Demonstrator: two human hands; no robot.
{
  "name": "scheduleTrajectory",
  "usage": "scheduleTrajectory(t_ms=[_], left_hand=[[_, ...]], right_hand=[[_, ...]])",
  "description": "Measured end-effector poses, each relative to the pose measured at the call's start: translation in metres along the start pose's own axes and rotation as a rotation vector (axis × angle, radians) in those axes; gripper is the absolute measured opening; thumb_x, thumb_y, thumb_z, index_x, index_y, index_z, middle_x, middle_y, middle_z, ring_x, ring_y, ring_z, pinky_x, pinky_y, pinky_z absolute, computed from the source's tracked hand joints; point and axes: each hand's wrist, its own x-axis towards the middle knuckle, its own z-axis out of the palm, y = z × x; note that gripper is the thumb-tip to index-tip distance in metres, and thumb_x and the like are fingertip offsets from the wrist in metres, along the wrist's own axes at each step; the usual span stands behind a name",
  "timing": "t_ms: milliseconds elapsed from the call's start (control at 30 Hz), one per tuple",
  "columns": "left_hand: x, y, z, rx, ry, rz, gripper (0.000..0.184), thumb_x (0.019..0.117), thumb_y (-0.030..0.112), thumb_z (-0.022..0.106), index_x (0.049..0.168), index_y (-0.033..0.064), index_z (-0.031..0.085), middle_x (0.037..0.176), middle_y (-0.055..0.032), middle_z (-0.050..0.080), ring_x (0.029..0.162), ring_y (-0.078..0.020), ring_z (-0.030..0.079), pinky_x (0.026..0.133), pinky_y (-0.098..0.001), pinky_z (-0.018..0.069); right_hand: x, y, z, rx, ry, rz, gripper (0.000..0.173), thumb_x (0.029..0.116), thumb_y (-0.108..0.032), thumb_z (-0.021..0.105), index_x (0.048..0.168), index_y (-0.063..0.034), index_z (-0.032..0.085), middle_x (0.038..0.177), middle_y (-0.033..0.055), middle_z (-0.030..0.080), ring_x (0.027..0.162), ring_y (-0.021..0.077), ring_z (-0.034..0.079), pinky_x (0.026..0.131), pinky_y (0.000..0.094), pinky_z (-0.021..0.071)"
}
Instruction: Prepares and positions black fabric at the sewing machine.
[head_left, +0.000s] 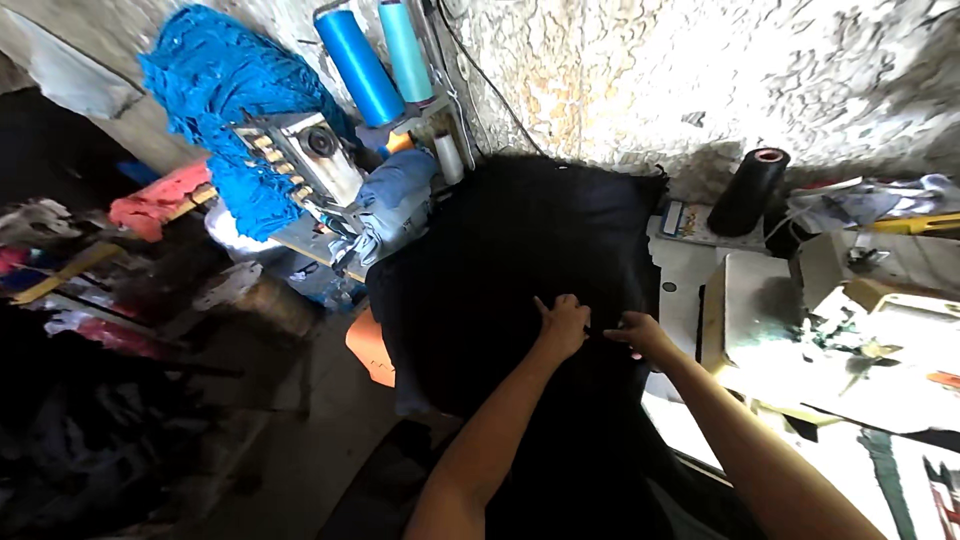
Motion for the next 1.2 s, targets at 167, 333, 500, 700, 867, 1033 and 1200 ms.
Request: scheduleTrajectory(t_ms=[167,333,500,700,867,1033,1200], left_hand=[[-0.007,-0.004,-0.011,-0.014,0.054,0.231,0.025,0.0964,0.002,0.067,0.122,0.0003,0.067,0.116,-0.0165,0.072,0.121,-0.0337,0.064,0.124,-0.0629,0.0091],[-0.019,-0.018,-0.045,-0.21,-0.032,0.255,0.029,0.0994,0.017,0.067,0.119,-0.0048,0.07,0.113,-0.0233,0.071,0.115,-0.0372,0.065,0.113,-0.0558,0.0378],[-0.063,0.003,-0.082,-0.562,0.126,0.443,0.014,0.0987,0.006,0.064,0.102,-0.0049,0.073,0.097,-0.0106,0.073,0.088,-0.0102,0.067,0.083,-0.0289,0.0541],[-0.096,0.029,-0.102,-0.479,0.476,0.722,0.006,0.0904,0.001,0.073,0.092,-0.0047,0.074,0.088,-0.0094,0.072,0.083,-0.0087,0.068,0.08,-0.0223,0.0561],[-0.102,0.032,-0.109,-0.535,0.479,0.693,0.005,0.0887,-0.002,0.073,0.091,-0.006,0.073,0.089,-0.0098,0.071,0.084,-0.0076,0.067,0.079,-0.0208,0.0556],[-0.101,0.037,-0.104,-0.647,0.458,0.714,0.006,0.092,-0.003,0.069,0.093,-0.0059,0.074,0.088,-0.0066,0.069,0.083,-0.0036,0.064,0.078,-0.0172,0.0528],[-0.102,0.048,-0.104,-0.59,0.606,0.777,0.006,0.0875,-0.003,0.074,0.091,-0.0059,0.071,0.088,-0.0088,0.069,0.081,-0.0058,0.066,0.077,-0.0185,0.0556]], right_hand=[[-0.023,-0.005,0.003,0.266,0.066,-0.05,0.023,0.101,-0.015,0.065,0.114,0.0027,0.058,0.082,0.0052,0.055,0.052,0.0062,0.042,0.049,0.0214,0.0389],[-0.05,-0.022,0.007,0.709,0.107,0.0,0.017,0.1028,-0.007,0.058,0.117,-0.0002,0.052,0.075,0.0032,0.057,0.045,0.0052,0.047,0.042,0.0194,0.0431],[-0.092,-0.055,0.007,0.917,0.139,-0.115,0.015,0.1045,-0.006,0.055,0.116,0.0034,0.054,0.092,0.0094,0.067,0.068,0.0143,0.07,0.062,0.0283,0.0606],[-0.138,-0.08,0.015,0.893,0.213,-0.513,0.014,0.0973,0.005,0.059,0.09,-0.0046,0.066,0.072,-0.0034,0.067,0.059,0.0016,0.058,0.056,0.0174,0.0495],[-0.153,-0.083,0.016,0.831,0.292,-0.649,0.015,0.0953,0.005,0.061,0.089,-0.0051,0.071,0.07,-0.006,0.067,0.058,-0.001,0.056,0.056,0.015,0.0474],[-0.155,-0.082,0.015,0.754,0.408,-0.725,0.016,0.0938,0.005,0.061,0.09,-0.0061,0.072,0.069,-0.01,0.067,0.058,-0.0053,0.055,0.056,0.0128,0.0461],[-0.16,-0.081,0.012,0.727,0.46,-0.845,0.016,0.0932,0.004,0.061,0.093,-0.0057,0.073,0.074,-0.0099,0.069,0.063,-0.0047,0.058,0.061,0.0126,0.0494]])
